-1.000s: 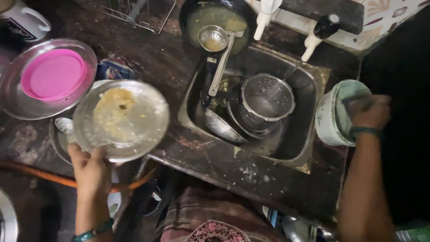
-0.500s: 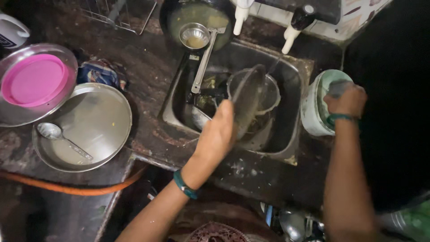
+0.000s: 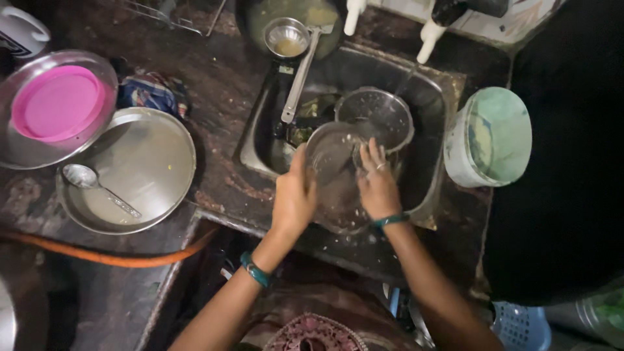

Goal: The person washes metal dishes at a kitchen sink, rinsing a pot, bowls, plates and a lid under the tap, scrubbing them by hand, and placing the cleaned items on the counter and in a dish basket beside the sink.

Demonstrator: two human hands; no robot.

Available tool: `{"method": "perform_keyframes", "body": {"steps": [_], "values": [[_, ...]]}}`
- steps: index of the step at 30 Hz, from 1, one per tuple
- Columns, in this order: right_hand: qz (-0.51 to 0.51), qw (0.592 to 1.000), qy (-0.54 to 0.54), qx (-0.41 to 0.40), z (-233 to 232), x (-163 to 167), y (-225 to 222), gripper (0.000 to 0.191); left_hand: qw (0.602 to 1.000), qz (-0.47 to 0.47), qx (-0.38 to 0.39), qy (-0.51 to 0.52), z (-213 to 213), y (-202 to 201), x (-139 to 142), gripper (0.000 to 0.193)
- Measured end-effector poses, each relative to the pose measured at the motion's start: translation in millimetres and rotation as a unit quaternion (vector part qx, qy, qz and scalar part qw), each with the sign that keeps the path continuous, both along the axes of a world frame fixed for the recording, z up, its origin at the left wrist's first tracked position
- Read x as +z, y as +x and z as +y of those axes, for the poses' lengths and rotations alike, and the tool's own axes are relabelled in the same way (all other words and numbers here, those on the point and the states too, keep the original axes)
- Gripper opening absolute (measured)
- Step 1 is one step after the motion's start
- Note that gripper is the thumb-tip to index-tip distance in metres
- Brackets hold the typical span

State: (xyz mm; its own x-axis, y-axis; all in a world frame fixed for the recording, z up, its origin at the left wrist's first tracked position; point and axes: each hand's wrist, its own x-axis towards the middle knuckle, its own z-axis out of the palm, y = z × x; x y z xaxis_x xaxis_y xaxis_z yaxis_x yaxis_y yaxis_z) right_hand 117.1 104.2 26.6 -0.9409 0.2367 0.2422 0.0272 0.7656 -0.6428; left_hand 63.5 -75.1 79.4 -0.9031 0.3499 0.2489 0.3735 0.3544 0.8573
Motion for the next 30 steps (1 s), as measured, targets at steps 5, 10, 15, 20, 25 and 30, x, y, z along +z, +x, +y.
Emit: {"method": "perform_keyframes", "body": {"steps": [5, 10, 15, 20, 25, 30], "values": [[-0.082, 0.968, 0.139, 0.191, -41, 23, 56, 0.053, 0.981, -0.003, 0.15, -0.122, -8, -20, -35, 0.044], [-0.112, 0.943, 0.279, 0.145, -32, 56, 41, 0.067, 0.982, 0.043, 0.121, -0.138, -18, -33, -52, 0.023], [-0.055, 0.932, 0.328, 0.142, -59, 45, -4, 0.073, 0.983, 0.007, 0.113, -0.147, -22, -33, -60, 0.016], [-0.12, 0.941, 0.177, 0.263, -51, 59, 54, 0.054, 0.983, 0.044, 0.137, -0.112, -22, -35, -65, 0.023], [-0.027, 0.907, 0.407, 0.102, -25, 57, 15, 0.058, 0.988, 0.049, 0.106, -0.104, -24, -36, -67, 0.027], [-0.077, 0.927, 0.274, 0.242, -65, 42, 10, 0.049, 0.981, 0.005, 0.128, -0.145, -23, -36, -63, 0.015]]}}
